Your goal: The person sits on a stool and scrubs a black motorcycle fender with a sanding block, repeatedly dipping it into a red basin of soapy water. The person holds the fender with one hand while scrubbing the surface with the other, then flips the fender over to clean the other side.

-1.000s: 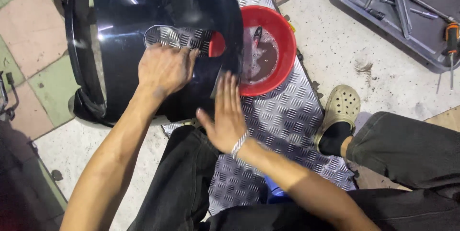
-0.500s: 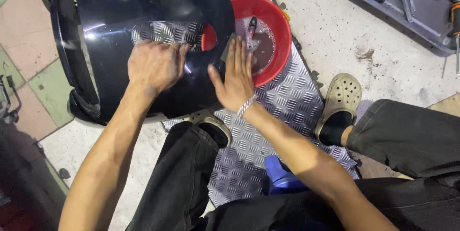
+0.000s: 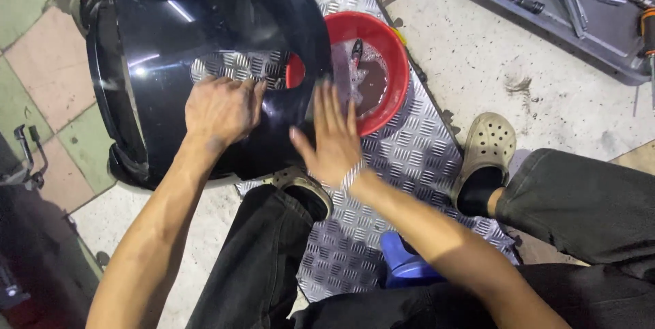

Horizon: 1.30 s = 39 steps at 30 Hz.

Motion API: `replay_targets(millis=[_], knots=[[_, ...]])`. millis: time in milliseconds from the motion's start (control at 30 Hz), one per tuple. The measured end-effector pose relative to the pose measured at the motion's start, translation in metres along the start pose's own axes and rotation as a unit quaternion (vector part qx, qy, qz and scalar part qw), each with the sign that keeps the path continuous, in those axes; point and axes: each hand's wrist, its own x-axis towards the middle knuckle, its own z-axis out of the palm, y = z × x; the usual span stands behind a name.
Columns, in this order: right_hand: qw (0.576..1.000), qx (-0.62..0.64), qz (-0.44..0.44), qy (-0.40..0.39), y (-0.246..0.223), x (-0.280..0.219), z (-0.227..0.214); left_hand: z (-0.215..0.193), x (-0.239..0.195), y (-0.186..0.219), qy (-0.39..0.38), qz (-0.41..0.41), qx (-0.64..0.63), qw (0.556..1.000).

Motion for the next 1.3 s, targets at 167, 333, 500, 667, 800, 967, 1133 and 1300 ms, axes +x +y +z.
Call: replay_targets(millis=[167, 333, 500, 667, 800, 967, 1133, 1300], knots=[[0.999, 0.002, 0.001, 0.044, -0.004, 0.013, 0.001, -0.003, -0.006, 0.002, -0.002, -0.001, -0.004, 1.000], [0.999, -0.020, 0.000, 0.039, 0.016, 0.031, 0.006, 0.001, -0.003, -0.001, 0.029, 0.002, 0.007, 1.000], [0.998, -0.017, -0.005, 0.052, 0.006, 0.020, -0.005, -0.003, -0.002, 0.000, 0.031, 0.006, -0.003, 0.999], [0.998, -0.046, 0.001, 0.045, 0.030, 0.052, 0.001, -0.030, 0.002, 0.010, -0.031, -0.018, 0.048, 0.998], [0.999, -0.029, -0.025, 0.030, 0.005, 0.018, -0.010, -0.004, -0.004, 0.001, 0.023, 0.006, -0.003, 1.000], [0.998, -0.045, 0.003, 0.040, 0.028, 0.055, 0.000, -0.004, 0.001, -0.004, 0.036, 0.015, 0.000, 0.999], [1.000, -0.020, -0.017, 0.009, 0.007, 0.023, -0.010, -0.003, -0.001, -0.001, 0.008, 0.008, -0.012, 1.000], [0.998, -0.035, 0.006, 0.045, 0.009, 0.034, -0.003, -0.004, -0.002, -0.001, 0.010, 0.009, 0.002, 1.000]])
